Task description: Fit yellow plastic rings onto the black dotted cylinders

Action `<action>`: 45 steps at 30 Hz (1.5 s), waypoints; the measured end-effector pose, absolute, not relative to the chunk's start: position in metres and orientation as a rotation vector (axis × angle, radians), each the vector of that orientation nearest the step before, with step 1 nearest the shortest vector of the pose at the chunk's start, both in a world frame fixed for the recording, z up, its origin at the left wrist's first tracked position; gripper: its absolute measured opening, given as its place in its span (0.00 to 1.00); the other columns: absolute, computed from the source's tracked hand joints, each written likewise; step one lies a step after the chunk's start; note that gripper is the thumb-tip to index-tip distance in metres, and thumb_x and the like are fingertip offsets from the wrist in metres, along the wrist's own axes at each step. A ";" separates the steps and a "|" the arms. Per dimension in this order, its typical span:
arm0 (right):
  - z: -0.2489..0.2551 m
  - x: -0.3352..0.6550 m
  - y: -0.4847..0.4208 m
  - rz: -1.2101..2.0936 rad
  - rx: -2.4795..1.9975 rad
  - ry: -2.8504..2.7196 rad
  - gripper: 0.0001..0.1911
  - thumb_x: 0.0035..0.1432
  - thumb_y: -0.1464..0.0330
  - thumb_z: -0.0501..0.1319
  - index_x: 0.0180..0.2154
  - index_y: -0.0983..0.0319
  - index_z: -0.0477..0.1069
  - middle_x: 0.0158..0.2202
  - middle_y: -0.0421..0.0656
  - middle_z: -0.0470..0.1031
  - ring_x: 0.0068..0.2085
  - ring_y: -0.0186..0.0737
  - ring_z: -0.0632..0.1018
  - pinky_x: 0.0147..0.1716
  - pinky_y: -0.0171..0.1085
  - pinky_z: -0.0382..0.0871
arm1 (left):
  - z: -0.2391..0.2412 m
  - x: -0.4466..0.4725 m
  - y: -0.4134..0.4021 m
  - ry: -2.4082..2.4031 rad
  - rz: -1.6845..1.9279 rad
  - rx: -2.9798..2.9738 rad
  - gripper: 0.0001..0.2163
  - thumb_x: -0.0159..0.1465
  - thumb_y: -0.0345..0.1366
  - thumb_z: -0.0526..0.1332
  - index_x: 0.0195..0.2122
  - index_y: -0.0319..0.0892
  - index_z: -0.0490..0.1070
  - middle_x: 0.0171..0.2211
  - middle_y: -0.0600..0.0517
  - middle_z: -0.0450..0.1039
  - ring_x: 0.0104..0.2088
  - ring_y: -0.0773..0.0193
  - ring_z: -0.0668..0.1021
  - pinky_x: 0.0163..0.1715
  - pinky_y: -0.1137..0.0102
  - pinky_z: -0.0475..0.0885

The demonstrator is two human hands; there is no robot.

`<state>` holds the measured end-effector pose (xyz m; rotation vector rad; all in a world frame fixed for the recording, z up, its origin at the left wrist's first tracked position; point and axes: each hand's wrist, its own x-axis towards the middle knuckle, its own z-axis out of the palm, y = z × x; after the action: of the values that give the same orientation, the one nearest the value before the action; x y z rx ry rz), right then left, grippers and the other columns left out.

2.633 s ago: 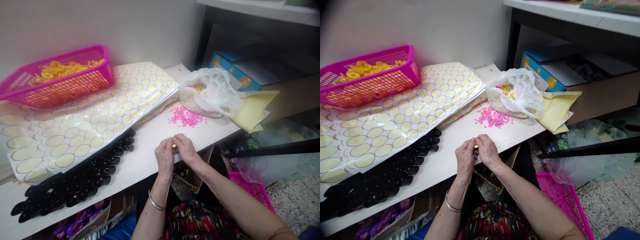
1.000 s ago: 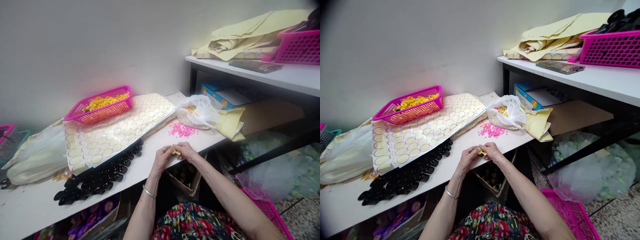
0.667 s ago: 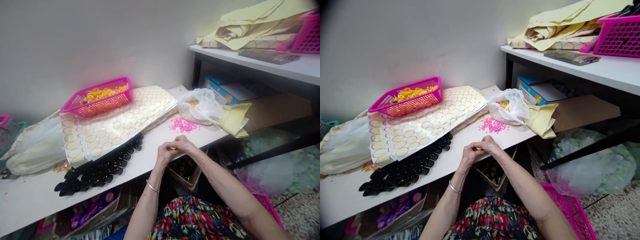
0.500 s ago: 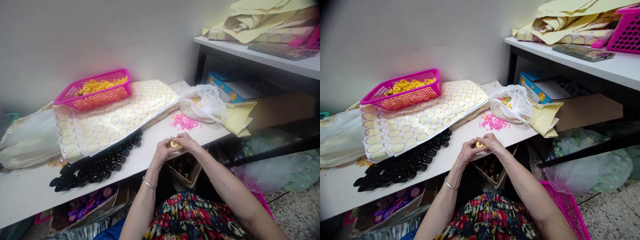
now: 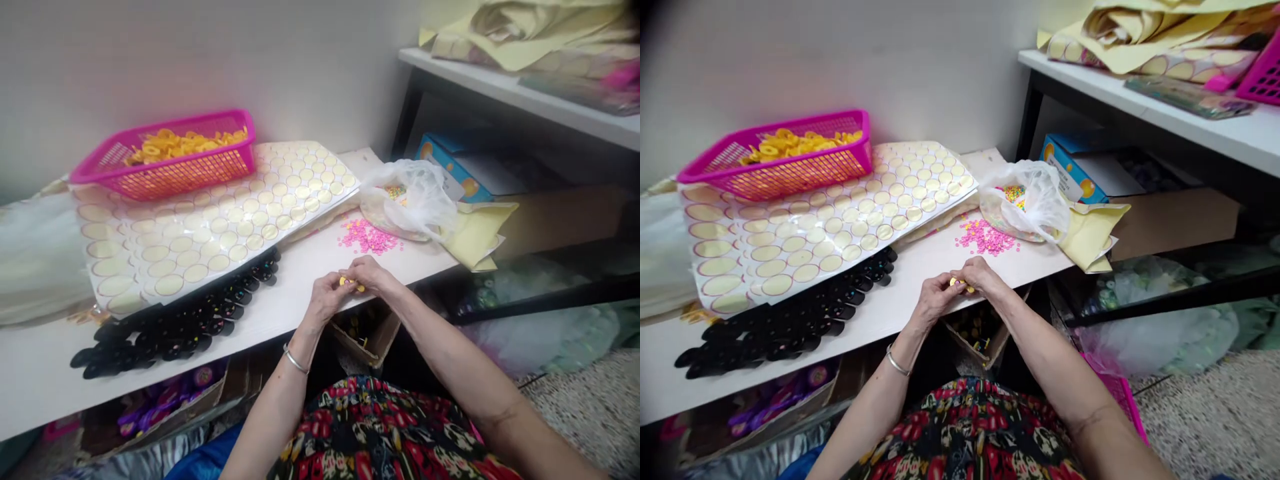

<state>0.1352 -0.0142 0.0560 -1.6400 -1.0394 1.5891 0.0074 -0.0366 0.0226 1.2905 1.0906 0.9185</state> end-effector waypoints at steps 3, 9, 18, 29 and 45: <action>0.053 0.134 -0.015 1.482 -1.644 -1.020 0.13 0.41 0.69 0.65 0.16 0.64 0.62 0.09 0.34 0.61 0.13 0.27 0.63 0.13 0.28 0.53 | 0.021 0.006 -0.036 1.028 0.901 1.311 0.17 0.45 0.41 0.69 0.34 0.37 0.73 0.28 0.53 0.74 0.30 0.66 0.73 0.33 0.72 0.66; 0.050 0.156 -0.040 1.541 -1.383 -0.818 0.19 0.46 0.56 0.63 0.19 0.65 0.66 0.15 0.37 0.65 0.16 0.28 0.65 0.16 0.30 0.61 | 0.029 0.017 -0.051 1.080 1.003 1.253 0.18 0.40 0.38 0.71 0.31 0.37 0.73 0.25 0.55 0.71 0.28 0.68 0.71 0.31 0.73 0.66; 0.051 0.195 -0.125 1.802 -0.691 -0.806 0.32 0.39 0.53 0.68 0.46 0.60 0.69 0.46 0.46 0.71 0.41 0.38 0.74 0.38 0.39 0.72 | 0.065 0.038 -0.096 0.980 1.233 1.790 0.12 0.48 0.32 0.66 0.35 0.43 0.75 0.30 0.51 0.71 0.37 0.62 0.70 0.39 0.66 0.67; 0.057 0.213 -0.153 1.778 -0.589 -0.790 0.35 0.31 0.58 0.72 0.45 0.61 0.70 0.43 0.47 0.73 0.41 0.43 0.74 0.37 0.42 0.72 | 0.086 0.052 -0.119 0.814 1.249 1.856 0.10 0.48 0.34 0.67 0.33 0.41 0.74 0.28 0.51 0.71 0.36 0.62 0.69 0.37 0.66 0.67; 0.061 0.212 -0.164 1.693 -0.918 -0.853 0.29 0.30 0.72 0.71 0.41 0.62 0.73 0.34 0.41 0.75 0.33 0.34 0.74 0.34 0.33 0.68 | 0.068 0.059 -0.131 0.681 1.200 2.451 0.10 0.55 0.40 0.60 0.37 0.43 0.73 0.34 0.48 0.76 0.38 0.60 0.72 0.42 0.62 0.65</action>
<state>0.2118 -0.1635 0.0605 -0.9178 -0.8525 1.6930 0.0589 -0.1314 0.0678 2.4509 0.6807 1.1997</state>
